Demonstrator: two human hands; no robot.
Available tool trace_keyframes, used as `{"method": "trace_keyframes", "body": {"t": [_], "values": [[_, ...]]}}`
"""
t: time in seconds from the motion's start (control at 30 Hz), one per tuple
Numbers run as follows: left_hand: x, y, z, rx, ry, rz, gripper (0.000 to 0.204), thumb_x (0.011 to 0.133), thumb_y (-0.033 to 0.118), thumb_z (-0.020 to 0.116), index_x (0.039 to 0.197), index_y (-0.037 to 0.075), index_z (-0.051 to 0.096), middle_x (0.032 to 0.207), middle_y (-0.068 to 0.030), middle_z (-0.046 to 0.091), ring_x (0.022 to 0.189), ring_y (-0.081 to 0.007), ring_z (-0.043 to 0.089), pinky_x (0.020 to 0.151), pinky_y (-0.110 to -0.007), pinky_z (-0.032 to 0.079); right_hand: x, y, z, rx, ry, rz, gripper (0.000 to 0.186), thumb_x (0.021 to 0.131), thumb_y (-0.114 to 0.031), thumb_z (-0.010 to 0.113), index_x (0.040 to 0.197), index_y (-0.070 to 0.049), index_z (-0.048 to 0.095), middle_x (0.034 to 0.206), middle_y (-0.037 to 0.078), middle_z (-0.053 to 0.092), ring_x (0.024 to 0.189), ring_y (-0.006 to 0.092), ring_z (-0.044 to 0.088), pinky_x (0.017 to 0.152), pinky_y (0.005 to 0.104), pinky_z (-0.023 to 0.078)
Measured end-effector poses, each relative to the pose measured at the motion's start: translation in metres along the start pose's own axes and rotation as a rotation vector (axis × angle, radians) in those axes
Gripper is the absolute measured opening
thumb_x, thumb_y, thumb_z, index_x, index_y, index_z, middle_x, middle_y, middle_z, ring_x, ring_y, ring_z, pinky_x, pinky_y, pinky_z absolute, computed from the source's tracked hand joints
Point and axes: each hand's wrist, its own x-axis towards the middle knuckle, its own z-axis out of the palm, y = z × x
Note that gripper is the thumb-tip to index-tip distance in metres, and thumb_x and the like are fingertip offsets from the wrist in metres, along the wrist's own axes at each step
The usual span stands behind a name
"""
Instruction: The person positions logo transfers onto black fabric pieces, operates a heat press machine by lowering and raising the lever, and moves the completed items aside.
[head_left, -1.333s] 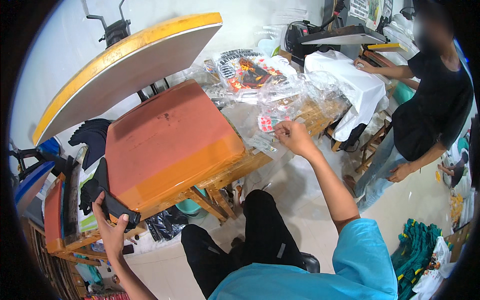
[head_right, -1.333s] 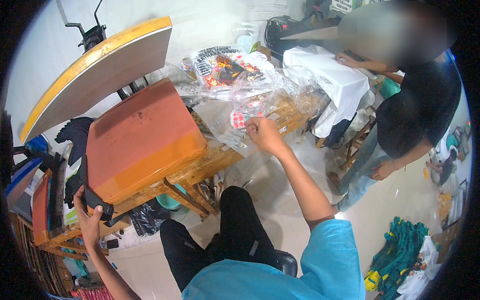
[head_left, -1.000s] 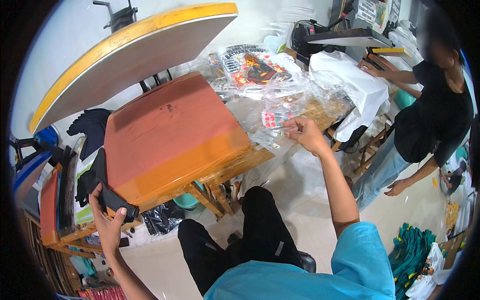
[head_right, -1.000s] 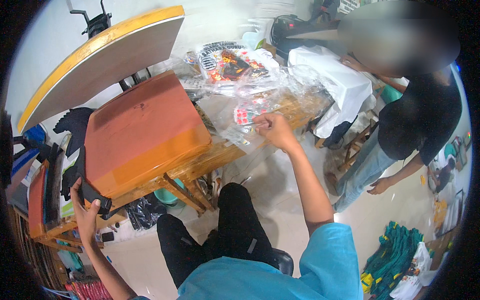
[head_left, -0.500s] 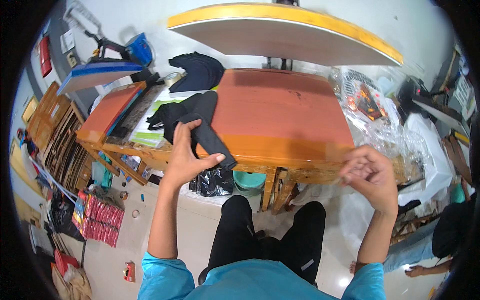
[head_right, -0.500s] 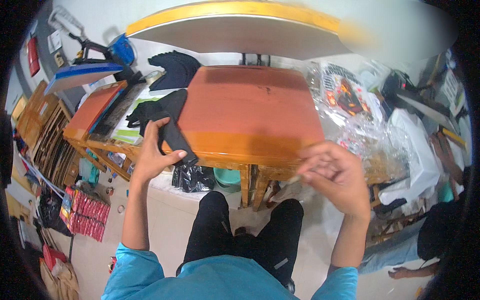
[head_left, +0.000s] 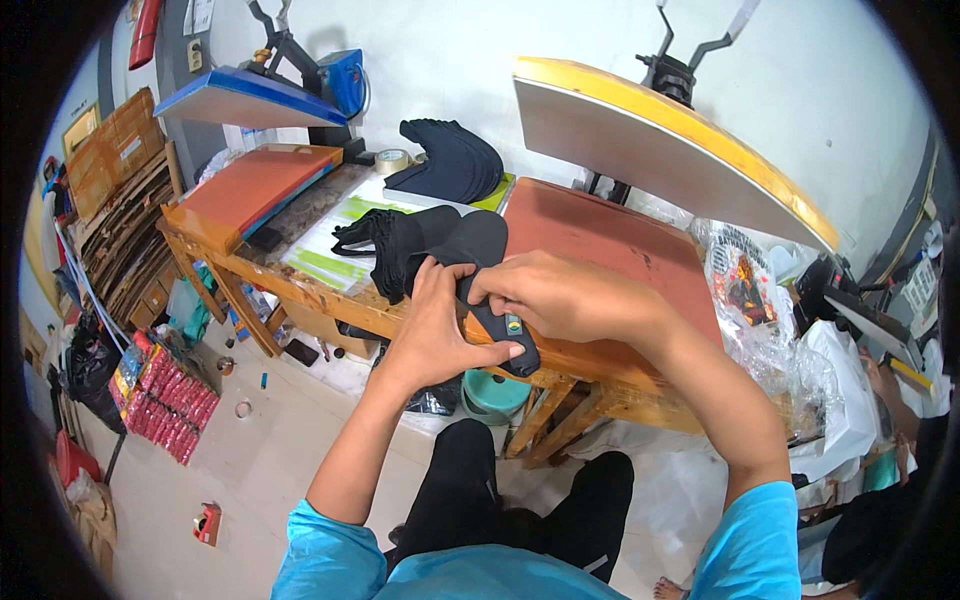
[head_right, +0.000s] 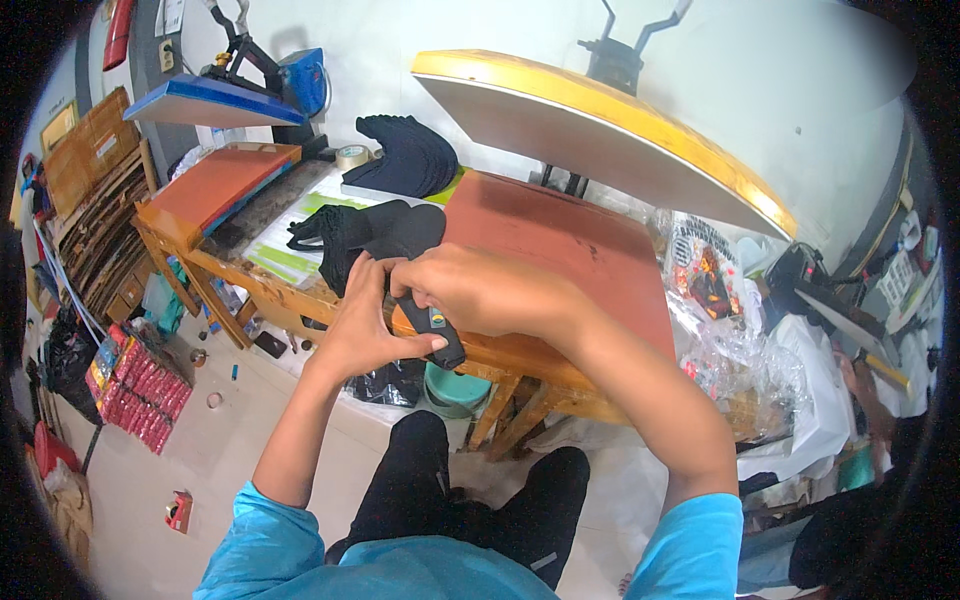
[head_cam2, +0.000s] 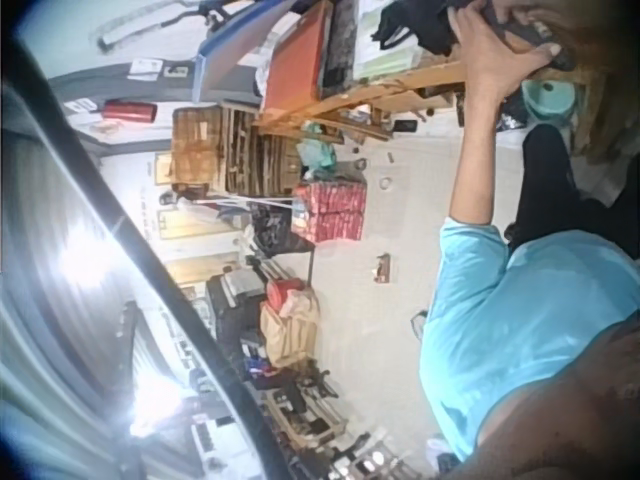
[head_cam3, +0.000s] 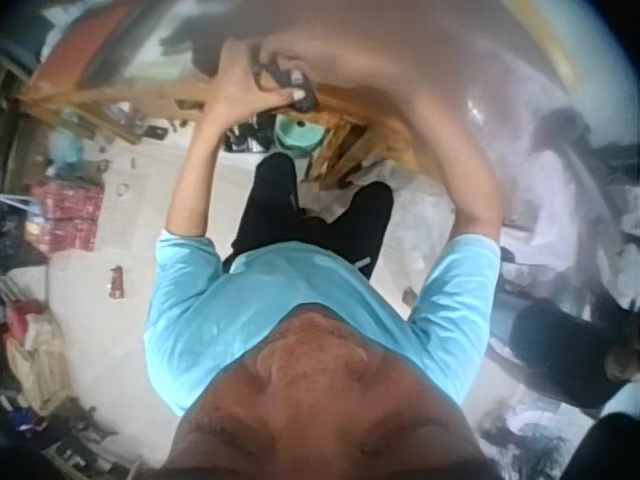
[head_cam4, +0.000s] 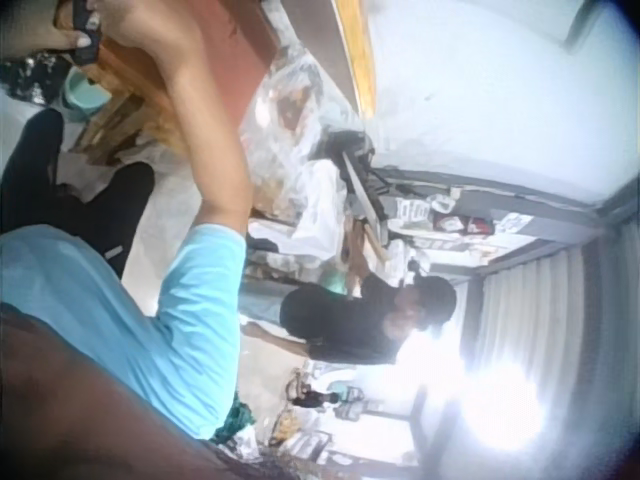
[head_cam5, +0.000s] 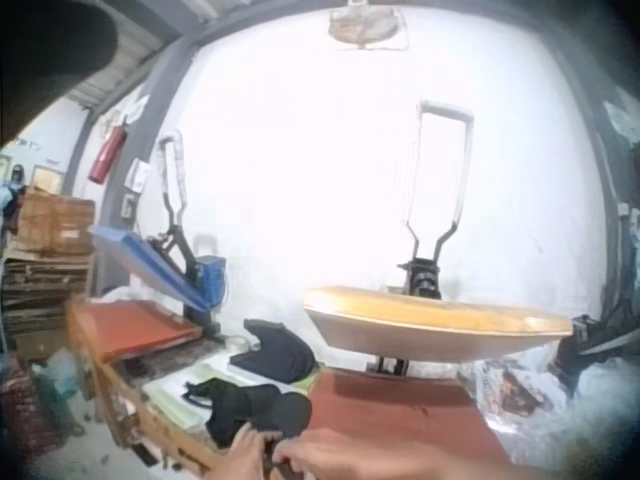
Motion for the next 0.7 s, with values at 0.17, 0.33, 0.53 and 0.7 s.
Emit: {"method": "trace_keyframes", "body": {"t": [0.17,0.33,0.53,0.7], "values": [[-0.001,-0.002,0.001,-0.022,0.000,0.018,0.117,0.063,0.056,0.100,0.143,-0.014,0.051,0.147,-0.0329,0.055,0.155,-0.0565,0.033,0.125,-0.058,0.035,0.004,0.016,0.019,-0.017,0.179,-0.235,0.035,0.093,0.005,0.068,0.127,-0.004,0.071,0.143,0.017,0.068,0.129,0.0375,0.065,0.102,0.0464,0.055],[-0.003,-0.001,-0.002,-0.019,0.013,0.020,0.116,0.064,0.054,0.100,0.144,-0.015,0.051,0.144,-0.0347,0.055,0.153,-0.0568,0.034,0.124,-0.058,0.036,-0.028,0.003,0.022,0.017,0.265,-0.021,0.049,0.092,-0.007,0.077,0.139,-0.004,0.063,0.146,0.021,0.062,0.141,0.0394,0.056,0.117,0.0491,0.047],[-0.004,-0.007,0.003,-0.037,0.023,0.001,0.116,0.060,0.049,0.100,0.147,-0.009,0.049,0.148,-0.0323,0.055,0.155,-0.0572,0.032,0.129,-0.061,0.029,-0.038,-0.003,0.025,0.053,0.237,0.066,0.062,0.089,-0.012,0.084,0.145,-0.006,0.059,0.144,0.021,0.064,0.137,0.0414,0.059,0.112,0.0497,0.049],[-0.003,0.000,0.001,-0.070,-0.012,-0.044,0.117,0.060,0.050,0.101,0.148,-0.008,0.049,0.151,-0.0317,0.054,0.157,-0.0564,0.029,0.129,-0.061,0.028,-0.036,0.011,0.028,0.122,0.246,0.018,0.061,0.088,-0.009,0.084,0.144,-0.005,0.059,0.136,0.022,0.069,0.129,0.0425,0.064,0.107,0.0508,0.052]]}}
